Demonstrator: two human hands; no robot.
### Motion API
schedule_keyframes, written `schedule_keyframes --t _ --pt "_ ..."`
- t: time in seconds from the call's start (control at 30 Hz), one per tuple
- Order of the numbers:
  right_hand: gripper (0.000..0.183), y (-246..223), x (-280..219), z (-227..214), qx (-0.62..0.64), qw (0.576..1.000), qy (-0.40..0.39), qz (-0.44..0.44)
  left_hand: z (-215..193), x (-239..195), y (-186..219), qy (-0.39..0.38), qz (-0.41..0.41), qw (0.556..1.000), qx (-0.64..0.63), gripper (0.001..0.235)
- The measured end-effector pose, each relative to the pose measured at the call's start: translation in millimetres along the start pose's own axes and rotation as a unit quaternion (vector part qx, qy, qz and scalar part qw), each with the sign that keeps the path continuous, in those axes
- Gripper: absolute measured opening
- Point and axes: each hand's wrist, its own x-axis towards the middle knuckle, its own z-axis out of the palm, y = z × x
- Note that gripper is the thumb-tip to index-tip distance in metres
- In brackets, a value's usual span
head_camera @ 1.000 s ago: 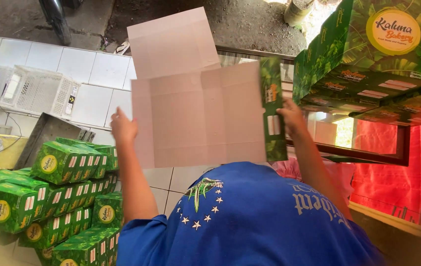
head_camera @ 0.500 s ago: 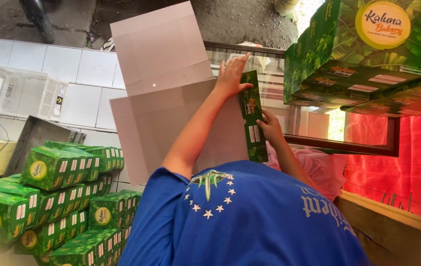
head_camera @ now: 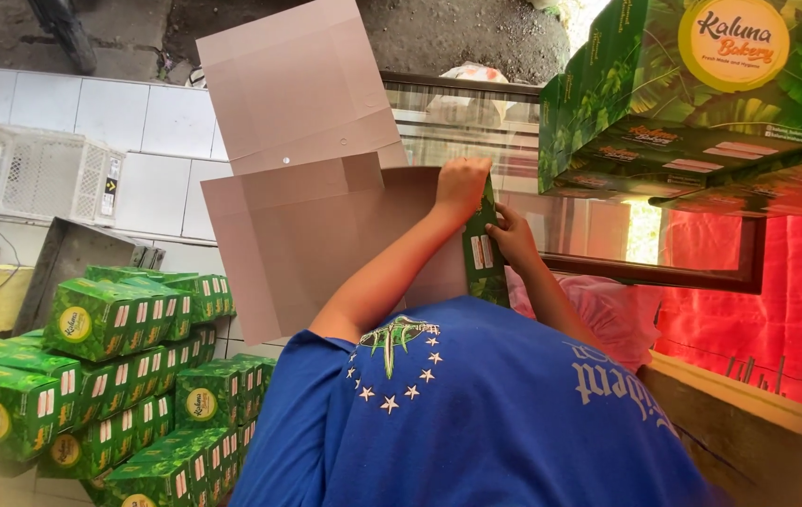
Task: The person folds flat cardboard sheets into rectangular boxes on a glass counter. They fold the side flaps, tuck the tabs, and secure the structure, then place a green branded box inside the assembled container.
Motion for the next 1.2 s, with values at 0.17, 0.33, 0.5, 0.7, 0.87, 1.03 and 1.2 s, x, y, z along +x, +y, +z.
schedule_keyframes --t 0.17,0.33,0.5,0.7,0.87,1.03,1.2 --pt "0.056 5.5 7.6 -7.3 0.014 1.000 -0.017 0.016 45.5 -50.0 0.9 0.004 0.017 1.000 -0.006 0.024" --pt "0.052 2.6 13.6 -11.0 -0.001 0.999 -0.023 0.028 63.9 -74.5 -2.2 -0.013 0.052 0.998 0.012 0.046" --pt "0.047 -60.6 -3.0 31.0 -0.498 0.863 0.086 0.015 50.0 -78.0 -7.6 -0.044 0.044 0.993 -0.097 0.057" --pt "0.066 -22.8 20.1 32.4 -0.519 0.801 0.129 -0.268 64.0 -74.0 -34.6 -0.035 -0.033 0.951 -0.307 0.056" --pt "0.060 -25.1 13.1 40.3 -0.585 0.754 0.111 -0.277 33.5 -86.0 -35.0 -0.092 -0.024 0.980 -0.177 0.065" --pt "0.060 -30.9 8.4 41.0 -0.594 0.752 0.111 -0.264 9.6 -106.5 -71.9 -0.138 -0.048 0.989 -0.018 0.077" --pt "0.059 -37.9 7.8 43.6 -0.590 0.759 0.110 -0.251 -25.2 -132.4 -98.9 -0.149 -0.109 0.982 0.046 0.082"
